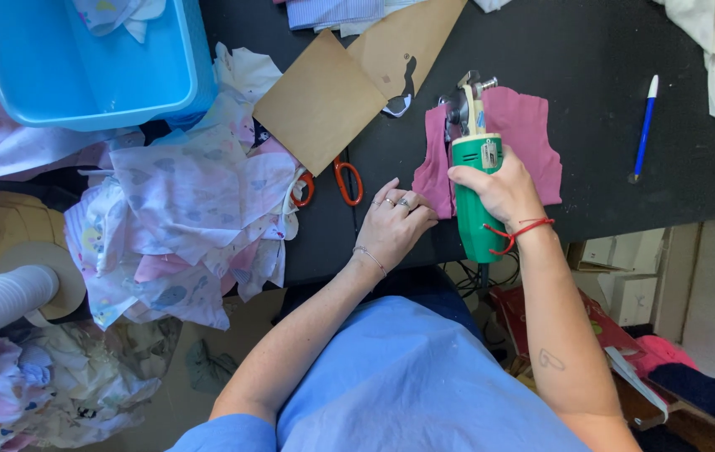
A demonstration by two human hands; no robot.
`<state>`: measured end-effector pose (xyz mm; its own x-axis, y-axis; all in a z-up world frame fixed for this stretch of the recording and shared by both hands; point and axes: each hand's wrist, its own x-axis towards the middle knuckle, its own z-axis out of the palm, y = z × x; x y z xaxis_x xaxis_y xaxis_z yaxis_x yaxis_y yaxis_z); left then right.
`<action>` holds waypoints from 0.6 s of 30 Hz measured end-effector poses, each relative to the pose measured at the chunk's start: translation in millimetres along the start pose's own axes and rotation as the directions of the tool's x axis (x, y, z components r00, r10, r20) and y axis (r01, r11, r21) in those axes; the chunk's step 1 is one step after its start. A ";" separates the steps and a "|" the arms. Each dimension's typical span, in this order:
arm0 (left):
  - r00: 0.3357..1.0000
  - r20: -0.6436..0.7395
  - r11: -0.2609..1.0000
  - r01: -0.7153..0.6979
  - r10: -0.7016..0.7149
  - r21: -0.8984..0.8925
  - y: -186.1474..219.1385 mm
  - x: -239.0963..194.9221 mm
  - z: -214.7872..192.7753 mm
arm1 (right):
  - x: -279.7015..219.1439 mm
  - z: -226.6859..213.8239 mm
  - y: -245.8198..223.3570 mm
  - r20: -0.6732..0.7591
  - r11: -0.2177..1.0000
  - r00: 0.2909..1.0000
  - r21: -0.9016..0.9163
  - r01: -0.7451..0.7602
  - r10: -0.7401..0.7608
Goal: Tracing patterns onto fabric and cutting them out using an electric rotary cutter.
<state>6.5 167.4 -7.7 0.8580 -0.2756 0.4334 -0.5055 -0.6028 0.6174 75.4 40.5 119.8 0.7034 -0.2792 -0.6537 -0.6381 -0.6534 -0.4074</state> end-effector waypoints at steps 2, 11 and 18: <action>1.000 -0.009 1.000 -0.001 0.001 -0.007 1.3 0.4 0.6 | 16.9 0.3 7.1 -0.040 0.998 0.997 0.019 0.061 -0.061; 0.936 -0.283 0.948 0.264 -0.208 0.176 -7.7 25.0 -92.3 | -27.0 -45.0 81.7 -0.102 0.796 0.921 0.474 0.378 -0.377; 0.986 -0.168 0.994 0.029 -0.010 0.110 47.0 55.5 -9.7 | -51.4 -92.8 187.3 -0.039 0.988 0.992 -0.086 -0.126 0.123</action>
<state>29.4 131.1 51.7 0.8354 -0.1401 0.5314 -0.4677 -0.6890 0.5536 -51.2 -132.9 136.2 0.6313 -0.3846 -0.6734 -0.6920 -0.6713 -0.2654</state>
